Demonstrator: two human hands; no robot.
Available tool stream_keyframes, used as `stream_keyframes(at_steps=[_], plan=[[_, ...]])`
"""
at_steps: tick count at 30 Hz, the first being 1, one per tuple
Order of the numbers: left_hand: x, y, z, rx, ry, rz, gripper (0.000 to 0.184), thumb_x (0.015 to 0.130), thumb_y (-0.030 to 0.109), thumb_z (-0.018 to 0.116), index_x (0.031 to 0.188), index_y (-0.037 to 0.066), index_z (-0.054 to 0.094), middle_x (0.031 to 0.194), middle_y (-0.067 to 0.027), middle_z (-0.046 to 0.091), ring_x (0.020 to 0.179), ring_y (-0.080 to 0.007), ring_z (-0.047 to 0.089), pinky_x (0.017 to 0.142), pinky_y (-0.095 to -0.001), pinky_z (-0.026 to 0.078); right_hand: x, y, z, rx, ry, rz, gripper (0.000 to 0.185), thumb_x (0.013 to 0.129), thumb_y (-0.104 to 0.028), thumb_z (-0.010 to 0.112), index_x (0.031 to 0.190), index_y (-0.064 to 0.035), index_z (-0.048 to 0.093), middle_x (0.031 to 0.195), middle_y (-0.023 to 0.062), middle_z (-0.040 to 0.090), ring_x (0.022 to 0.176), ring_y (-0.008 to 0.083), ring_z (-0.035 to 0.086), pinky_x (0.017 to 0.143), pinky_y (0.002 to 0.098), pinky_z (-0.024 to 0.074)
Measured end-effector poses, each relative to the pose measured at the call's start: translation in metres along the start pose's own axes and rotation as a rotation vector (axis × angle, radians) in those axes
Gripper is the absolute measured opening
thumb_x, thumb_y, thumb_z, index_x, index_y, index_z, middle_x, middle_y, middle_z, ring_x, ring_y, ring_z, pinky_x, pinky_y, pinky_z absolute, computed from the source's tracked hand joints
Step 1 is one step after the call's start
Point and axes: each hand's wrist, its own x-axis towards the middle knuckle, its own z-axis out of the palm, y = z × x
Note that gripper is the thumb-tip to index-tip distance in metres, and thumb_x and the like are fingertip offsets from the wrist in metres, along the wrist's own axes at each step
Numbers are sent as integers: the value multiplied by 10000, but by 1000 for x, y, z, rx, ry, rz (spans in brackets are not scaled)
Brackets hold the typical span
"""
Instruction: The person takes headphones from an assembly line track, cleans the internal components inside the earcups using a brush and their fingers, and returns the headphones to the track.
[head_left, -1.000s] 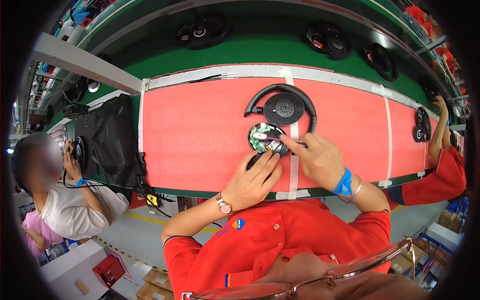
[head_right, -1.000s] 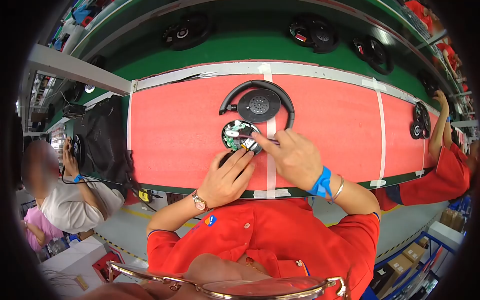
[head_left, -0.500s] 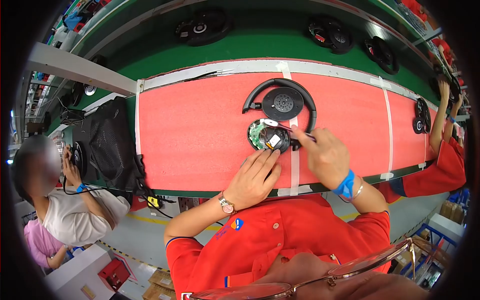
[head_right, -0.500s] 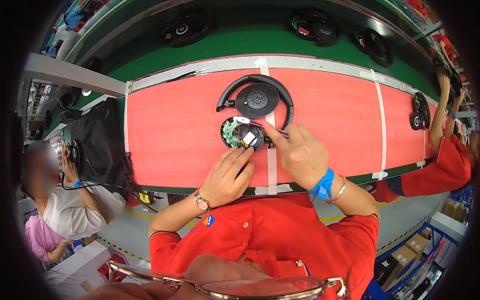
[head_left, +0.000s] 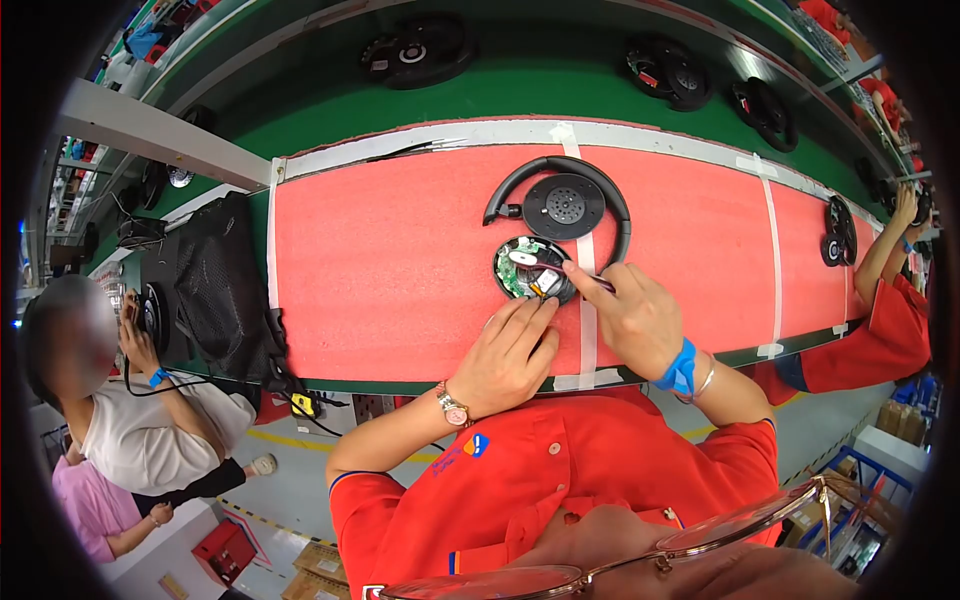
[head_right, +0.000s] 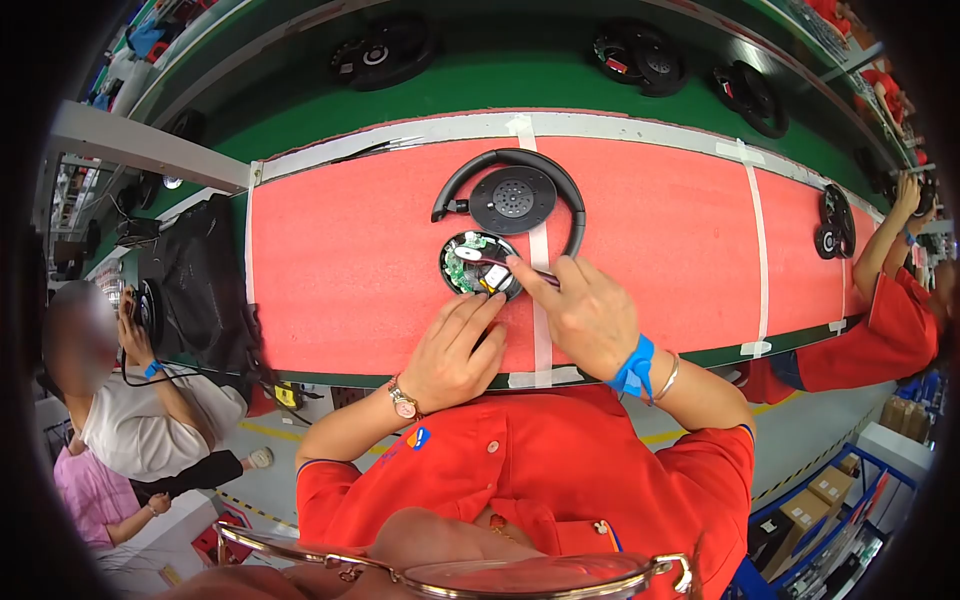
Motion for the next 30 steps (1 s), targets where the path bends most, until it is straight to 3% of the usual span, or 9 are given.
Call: stream_keyframes(at_steps=[5,10,24,27,29,30], plan=[[2,1,-2,-34,16,-18,214,743,54,666,930,-24,595,1196,-218,569,1050,-351,574,938,-460,474,0,3,-10,-121,-48,56,539,702,34,607,1214,-130,652,740,57,487,670,217,540,557,338,466],[3,1,-1,-27,27,-24,215,743,58,667,929,-23,595,1195,-216,572,1052,-347,575,939,-457,474,2,-6,4,-14,16,-11,531,697,31,605,1199,-133,661,725,62,479,649,220,535,545,345,459],[3,1,-2,-22,18,-21,190,744,60,663,901,-22,594,1189,-214,577,1039,-334,585,945,-452,475,-5,8,-20,-117,-52,91,514,690,35,610,1174,-127,676,746,64,501,657,216,542,555,343,466],[1,1,-1,-22,16,-15,181,753,65,658,895,-24,593,1190,-217,578,1046,-334,585,946,-450,474,-3,14,-31,-59,-72,106,460,747,9,632,1193,-101,654,781,69,528,683,233,558,567,343,473],[-1,2,-1,-1,-6,3,185,751,68,648,898,-30,595,1208,-226,575,1055,-333,586,948,-447,473,12,30,-33,55,0,263,391,812,-51,662,1200,-71,628,827,81,564,708,245,569,581,333,479],[-2,2,-2,-1,-8,3,185,751,68,648,898,-30,595,1208,-226,575,1055,-333,586,948,-447,473,17,50,-22,196,122,252,358,866,-143,679,1192,-18,597,882,70,597,692,215,575,588,329,482]])
